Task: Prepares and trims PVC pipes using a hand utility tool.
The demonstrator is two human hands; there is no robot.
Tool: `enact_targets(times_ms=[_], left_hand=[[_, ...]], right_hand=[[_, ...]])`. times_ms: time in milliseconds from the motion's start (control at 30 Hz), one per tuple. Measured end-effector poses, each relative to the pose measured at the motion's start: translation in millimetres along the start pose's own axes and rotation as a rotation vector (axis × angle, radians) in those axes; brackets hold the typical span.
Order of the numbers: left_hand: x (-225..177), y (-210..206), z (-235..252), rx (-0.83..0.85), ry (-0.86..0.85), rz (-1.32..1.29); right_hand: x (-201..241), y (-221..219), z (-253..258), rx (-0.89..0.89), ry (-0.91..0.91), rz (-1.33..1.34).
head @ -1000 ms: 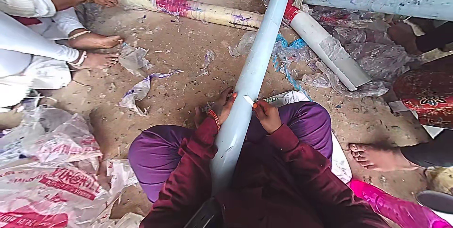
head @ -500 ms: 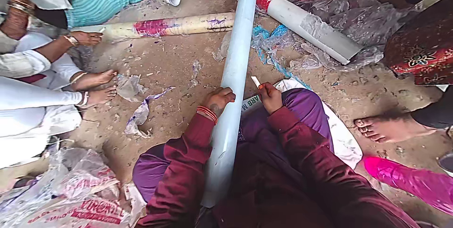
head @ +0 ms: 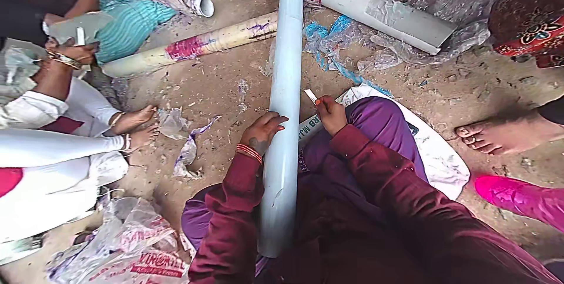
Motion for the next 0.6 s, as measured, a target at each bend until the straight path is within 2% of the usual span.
enact_targets(times_ms=[133, 267, 400, 500, 600], left_hand=[[-7, 0, 11, 0.031, -0.084, 0.049], [-18, -1, 18, 0.16, -0.09, 0.208], [-14, -8, 15, 0.214, 0.018, 0.285], [-6, -7, 7, 0.155, 0.139, 0.178], [0, -4, 1, 0.021, 0.052, 0.094]], right_hand=[[1, 1, -2, 0.0, -0.004, 0.004], [0, 4, -2, 0.007, -0.012, 0.008], [2, 3, -2, 0.002, -0.012, 0.027], [2, 2, -3, 0.021, -0.032, 0.043], [2, -1, -4, 0.042, -0.033, 0.054]])
Point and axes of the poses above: each hand's wrist, its own z-axis towards the middle knuckle, its own y-axis out of the back of the hand, x = y × z, the point moved 5 cm from there along z, towards the middle knuckle, and after that the axes turned 8 degrees about -x, right-handed, at the moved point
